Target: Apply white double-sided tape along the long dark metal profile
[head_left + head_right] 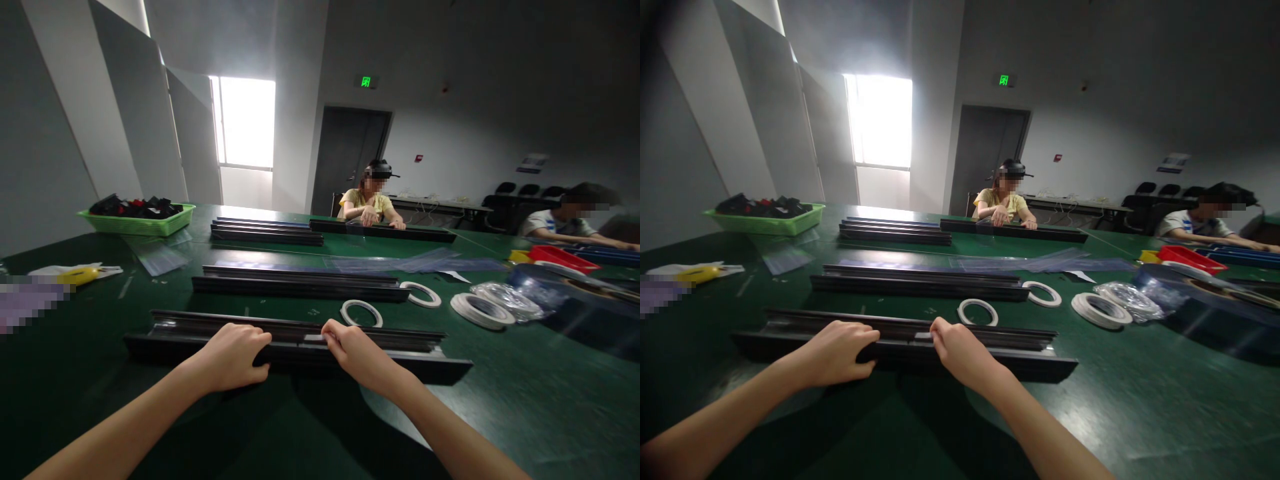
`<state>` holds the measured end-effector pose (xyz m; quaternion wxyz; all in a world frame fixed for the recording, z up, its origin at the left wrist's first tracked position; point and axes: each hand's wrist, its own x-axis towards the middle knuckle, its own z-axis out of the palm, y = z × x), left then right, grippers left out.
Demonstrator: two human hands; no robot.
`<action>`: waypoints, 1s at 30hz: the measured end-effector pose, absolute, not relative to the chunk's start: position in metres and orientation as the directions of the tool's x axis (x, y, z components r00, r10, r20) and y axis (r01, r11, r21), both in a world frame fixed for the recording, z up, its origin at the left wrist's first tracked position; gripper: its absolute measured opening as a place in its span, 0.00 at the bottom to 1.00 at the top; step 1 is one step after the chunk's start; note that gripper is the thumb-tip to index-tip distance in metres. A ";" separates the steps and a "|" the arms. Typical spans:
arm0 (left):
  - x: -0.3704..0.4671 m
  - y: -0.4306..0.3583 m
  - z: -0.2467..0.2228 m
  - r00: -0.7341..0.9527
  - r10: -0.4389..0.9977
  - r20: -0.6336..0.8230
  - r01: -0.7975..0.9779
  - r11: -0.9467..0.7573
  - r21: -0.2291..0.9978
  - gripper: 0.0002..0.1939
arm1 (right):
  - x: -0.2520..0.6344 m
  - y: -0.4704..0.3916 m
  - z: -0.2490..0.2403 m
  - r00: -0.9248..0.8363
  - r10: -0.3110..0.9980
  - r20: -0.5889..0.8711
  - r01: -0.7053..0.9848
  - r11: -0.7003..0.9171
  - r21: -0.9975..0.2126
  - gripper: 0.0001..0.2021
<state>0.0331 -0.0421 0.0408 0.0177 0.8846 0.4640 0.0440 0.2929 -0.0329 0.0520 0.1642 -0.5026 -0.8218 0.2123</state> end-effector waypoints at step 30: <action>0.032 -0.043 0.043 0.590 0.804 0.072 0.797 -0.595 0.107 0.08 | 0.294 -0.036 0.058 -0.438 0.896 0.074 0.799 0.425 -0.426 0.14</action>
